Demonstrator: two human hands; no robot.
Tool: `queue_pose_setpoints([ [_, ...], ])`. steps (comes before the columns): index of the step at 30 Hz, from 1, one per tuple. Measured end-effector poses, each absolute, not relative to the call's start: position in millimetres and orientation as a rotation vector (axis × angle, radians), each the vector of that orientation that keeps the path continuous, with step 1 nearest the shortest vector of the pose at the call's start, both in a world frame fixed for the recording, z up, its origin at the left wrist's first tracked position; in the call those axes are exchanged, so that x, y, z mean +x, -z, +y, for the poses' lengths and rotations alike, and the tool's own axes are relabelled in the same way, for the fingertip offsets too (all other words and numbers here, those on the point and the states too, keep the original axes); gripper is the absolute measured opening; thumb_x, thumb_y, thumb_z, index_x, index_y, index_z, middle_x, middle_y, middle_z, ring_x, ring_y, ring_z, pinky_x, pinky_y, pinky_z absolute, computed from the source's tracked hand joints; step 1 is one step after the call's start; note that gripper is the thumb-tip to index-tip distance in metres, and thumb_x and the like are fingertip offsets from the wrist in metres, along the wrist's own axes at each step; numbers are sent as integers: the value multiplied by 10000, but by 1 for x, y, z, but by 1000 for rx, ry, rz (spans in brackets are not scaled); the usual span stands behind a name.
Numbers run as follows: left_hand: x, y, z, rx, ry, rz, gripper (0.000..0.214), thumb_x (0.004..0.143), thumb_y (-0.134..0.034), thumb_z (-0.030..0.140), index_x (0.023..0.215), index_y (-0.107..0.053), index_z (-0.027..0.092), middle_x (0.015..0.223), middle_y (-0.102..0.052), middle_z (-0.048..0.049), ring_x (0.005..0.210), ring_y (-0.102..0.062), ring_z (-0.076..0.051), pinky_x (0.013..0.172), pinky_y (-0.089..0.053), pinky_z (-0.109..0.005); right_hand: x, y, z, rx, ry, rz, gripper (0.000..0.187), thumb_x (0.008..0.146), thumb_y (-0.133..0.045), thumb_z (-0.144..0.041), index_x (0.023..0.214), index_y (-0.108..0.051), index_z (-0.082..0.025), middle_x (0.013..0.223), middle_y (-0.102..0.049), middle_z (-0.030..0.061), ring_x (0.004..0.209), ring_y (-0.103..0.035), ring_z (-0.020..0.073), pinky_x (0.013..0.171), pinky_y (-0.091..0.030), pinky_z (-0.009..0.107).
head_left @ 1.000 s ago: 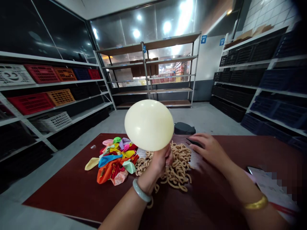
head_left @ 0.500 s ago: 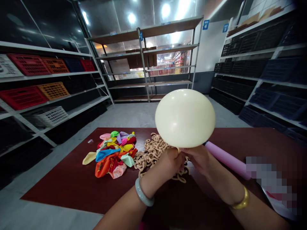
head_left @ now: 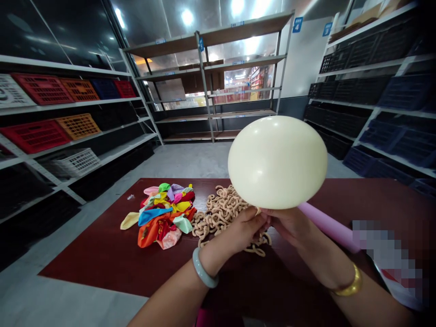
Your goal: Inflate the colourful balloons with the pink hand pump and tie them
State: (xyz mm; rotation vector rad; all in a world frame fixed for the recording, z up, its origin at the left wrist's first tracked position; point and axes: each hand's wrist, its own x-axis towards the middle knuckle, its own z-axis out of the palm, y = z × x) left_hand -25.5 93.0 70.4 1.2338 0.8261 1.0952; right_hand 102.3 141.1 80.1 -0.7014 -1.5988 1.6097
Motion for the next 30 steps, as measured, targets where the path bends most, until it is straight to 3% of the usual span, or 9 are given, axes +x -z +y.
queue_pose_setpoints([
  [5,-27,-74,92,949,-1074,640,334,809,-593,462,750,-430,176,652,-358,32,530,-296,-70,421,-161,-176,102,-75,144,-612,-1943,-1235,219,656,-729,-370,744,-599,-218,596,-562,-5,512,-505,147,499,-465,318],
  [10,-29,-75,94,905,-1159,554,334,803,-612,450,745,-441,170,661,-325,27,550,-277,-75,413,-142,-171,95,-80,147,-594,-1929,-1222,260,692,-713,-418,810,-601,-215,624,-574,-7,536,-503,142,511,-462,301],
  [17,-43,-83,101,735,-1329,488,334,806,-617,423,685,-445,164,609,-285,42,500,-278,-65,377,-181,-145,72,-100,155,-585,-1896,-1338,285,709,-694,-459,673,-590,-196,618,-586,14,559,-518,142,589,-491,333],
  [21,-64,-91,111,718,-1266,514,209,789,-636,304,718,-513,151,641,-378,17,530,-373,-73,375,-190,-139,54,-109,167,-558,-1881,-1350,243,720,-698,-434,752,-616,-207,587,-569,-17,551,-497,128,601,-485,312],
  [25,-89,-92,121,1089,-1414,792,211,807,-625,355,771,-622,147,671,-490,-12,545,-413,-85,413,-249,-170,40,-118,179,-474,-1873,-1362,250,693,-741,-385,841,-650,-204,668,-608,-6,659,-543,139,682,-499,311],
  [30,-104,-92,121,1713,-1866,1293,128,767,-682,309,784,-708,185,732,-584,-35,747,-494,-150,676,-398,-241,25,-129,187,-460,-1845,-1301,417,587,-821,-298,965,-672,-204,918,-673,36,899,-582,187,814,-507,337],
])
